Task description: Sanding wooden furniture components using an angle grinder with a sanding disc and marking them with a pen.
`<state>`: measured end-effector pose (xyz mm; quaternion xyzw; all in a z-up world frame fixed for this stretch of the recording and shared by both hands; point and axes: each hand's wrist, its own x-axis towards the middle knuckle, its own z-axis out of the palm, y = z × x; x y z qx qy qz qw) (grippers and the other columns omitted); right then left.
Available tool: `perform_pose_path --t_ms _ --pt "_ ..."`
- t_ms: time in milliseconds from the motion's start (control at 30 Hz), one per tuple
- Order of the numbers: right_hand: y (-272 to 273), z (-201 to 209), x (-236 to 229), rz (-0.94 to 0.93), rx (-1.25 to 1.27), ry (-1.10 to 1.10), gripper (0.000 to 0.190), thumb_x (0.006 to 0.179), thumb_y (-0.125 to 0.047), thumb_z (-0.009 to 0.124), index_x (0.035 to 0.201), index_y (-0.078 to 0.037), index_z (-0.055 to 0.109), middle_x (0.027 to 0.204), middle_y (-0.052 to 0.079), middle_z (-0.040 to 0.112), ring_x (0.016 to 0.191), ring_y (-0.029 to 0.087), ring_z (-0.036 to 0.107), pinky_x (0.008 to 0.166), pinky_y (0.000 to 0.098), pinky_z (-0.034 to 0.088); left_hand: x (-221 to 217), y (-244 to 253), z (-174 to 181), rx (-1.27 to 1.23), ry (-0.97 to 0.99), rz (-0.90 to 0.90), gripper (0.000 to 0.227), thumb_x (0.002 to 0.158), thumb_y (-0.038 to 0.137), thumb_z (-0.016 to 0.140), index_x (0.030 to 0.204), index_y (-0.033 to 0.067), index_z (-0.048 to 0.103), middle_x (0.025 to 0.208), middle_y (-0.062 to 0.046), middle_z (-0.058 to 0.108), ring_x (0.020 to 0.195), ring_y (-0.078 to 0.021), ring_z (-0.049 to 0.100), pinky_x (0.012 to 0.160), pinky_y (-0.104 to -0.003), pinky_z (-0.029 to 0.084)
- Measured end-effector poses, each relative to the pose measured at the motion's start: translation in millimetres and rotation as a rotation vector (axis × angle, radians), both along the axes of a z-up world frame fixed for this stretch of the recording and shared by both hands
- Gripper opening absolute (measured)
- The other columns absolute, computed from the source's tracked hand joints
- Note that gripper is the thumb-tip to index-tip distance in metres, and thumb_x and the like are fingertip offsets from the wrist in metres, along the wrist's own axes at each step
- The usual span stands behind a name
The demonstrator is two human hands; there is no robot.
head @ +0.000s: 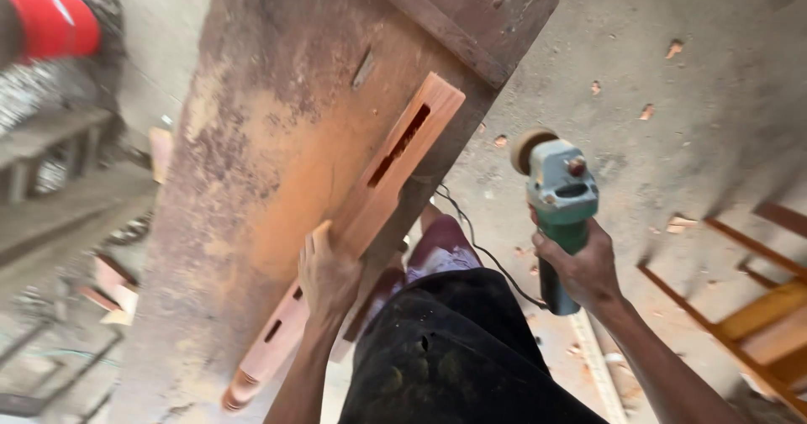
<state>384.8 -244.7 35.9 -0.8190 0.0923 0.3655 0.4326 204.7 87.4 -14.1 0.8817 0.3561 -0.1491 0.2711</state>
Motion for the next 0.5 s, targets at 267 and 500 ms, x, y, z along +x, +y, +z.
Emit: perform_pose_path --t_ms 267,500 --pt "-25 -10 -26 -0.238 0.07 0.051 0.052 0.083 -0.021 0.076 0.127 0.001 0.06 0.106 0.013 0.071 0.084 0.02 0.073 0.075 0.0376 0.061 -2 67 128 -0.489 0.256 0.267 0.087 0.057 0.024 0.096 0.132 0.0066 0.054 0.117 -0.012 0.068 0.112 -0.0261 0.066 0.097 -0.038 0.052" --pt "-26 -25 -25 -0.063 0.027 -0.029 0.051 0.083 -0.024 0.075 0.126 0.0 0.06 0.1 0.013 0.071 0.081 0.021 0.073 0.076 0.0381 0.061 -68 118 111 -0.719 0.244 0.279 0.117 0.062 0.012 0.1 0.156 0.0073 0.032 0.16 -0.015 0.035 0.149 -0.0278 0.03 0.119 -0.046 0.023"
